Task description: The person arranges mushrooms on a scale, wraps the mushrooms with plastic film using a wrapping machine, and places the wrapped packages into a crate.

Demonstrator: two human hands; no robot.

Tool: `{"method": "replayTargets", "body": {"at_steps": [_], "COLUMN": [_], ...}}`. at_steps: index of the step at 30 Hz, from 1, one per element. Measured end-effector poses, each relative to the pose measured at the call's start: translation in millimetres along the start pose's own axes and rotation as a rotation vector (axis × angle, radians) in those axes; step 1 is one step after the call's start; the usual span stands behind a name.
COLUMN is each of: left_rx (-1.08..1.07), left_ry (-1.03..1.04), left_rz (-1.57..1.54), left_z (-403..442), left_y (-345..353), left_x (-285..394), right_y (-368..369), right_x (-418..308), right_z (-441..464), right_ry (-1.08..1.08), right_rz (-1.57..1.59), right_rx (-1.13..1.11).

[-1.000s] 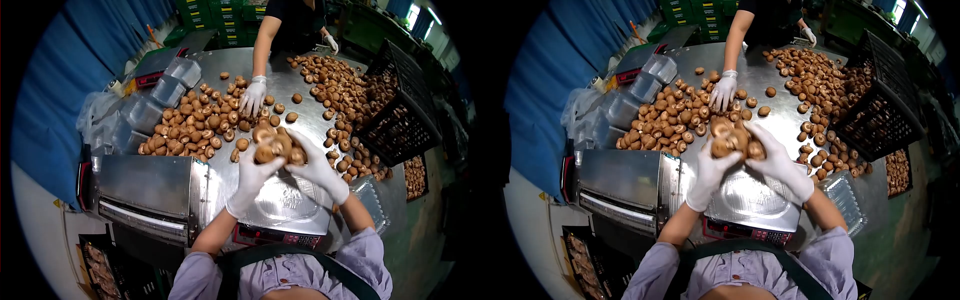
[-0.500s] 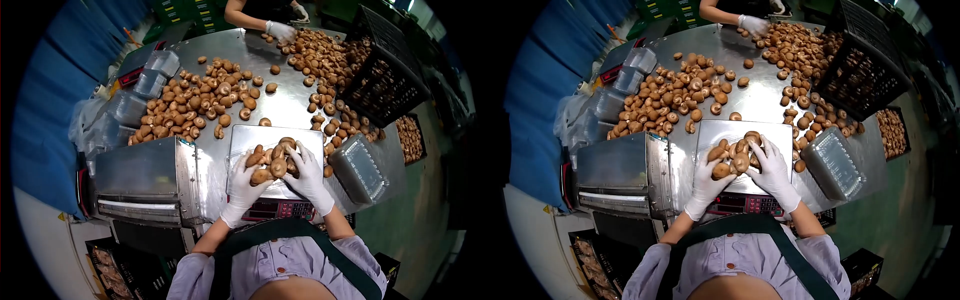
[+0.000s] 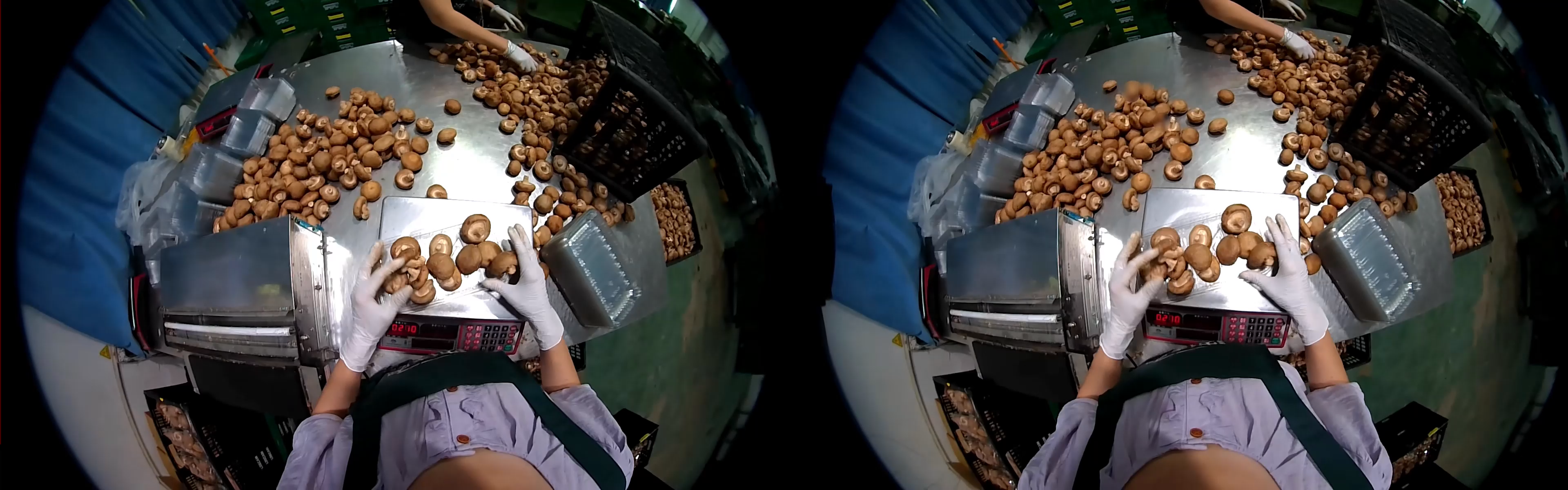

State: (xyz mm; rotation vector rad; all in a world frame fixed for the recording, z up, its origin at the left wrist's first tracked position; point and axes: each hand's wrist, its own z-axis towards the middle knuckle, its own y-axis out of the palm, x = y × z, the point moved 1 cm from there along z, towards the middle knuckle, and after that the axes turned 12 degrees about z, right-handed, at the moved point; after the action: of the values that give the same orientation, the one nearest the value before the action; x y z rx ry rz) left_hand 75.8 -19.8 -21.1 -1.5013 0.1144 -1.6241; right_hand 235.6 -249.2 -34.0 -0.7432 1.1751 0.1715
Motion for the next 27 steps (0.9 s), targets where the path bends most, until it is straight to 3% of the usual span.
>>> {"method": "replayTargets", "body": {"at_steps": [3, 4, 8, 11, 12, 15, 17, 19, 21, 27], "left_rx": [0.042, 0.043, 0.102, 0.118, 0.118, 0.064, 0.032, -0.017, -0.046, -0.041], "left_ry": [-0.104, -0.115, -0.231, -0.252, -0.21, -0.199, -0.142, 0.123, 0.106, 0.127], "left_rz": [-0.147, -0.133, -0.268, -0.175, -0.067, -0.16, -0.083, 0.483, 0.587, 0.522], "left_z": [4, 6, 8, 8, 9, 4, 1, 5, 3, 8], "left_y": [-7, -8, -15, -22, -25, -19, -11, -10, 5, 14], "left_x": [-2, -7, -15, -15, -11, -1, -10, 23, 26, 14], "right_y": [0, 2, -6, -10, -10, -4, 5, 19, 34, 32], "right_x": [-1, 2, -12, -20, -22, -34, -52, -50, -49, -48], "right_z": [-5, -6, -7, 2, 7, 26, 42, 56, 64, 70], "right_ry": [0.097, 0.006, 0.008, -0.074, -0.074, -0.123, -0.255, -0.304, -0.196, -0.232], "right_rz": [0.113, 0.05, 0.046, 0.019, 0.018, 0.058, -0.033, -0.153, -0.349, -0.366], "right_rx": [-0.012, 0.004, 0.064, 0.118, 0.116, 0.09, 0.021, -0.113, -0.322, -0.402]}}
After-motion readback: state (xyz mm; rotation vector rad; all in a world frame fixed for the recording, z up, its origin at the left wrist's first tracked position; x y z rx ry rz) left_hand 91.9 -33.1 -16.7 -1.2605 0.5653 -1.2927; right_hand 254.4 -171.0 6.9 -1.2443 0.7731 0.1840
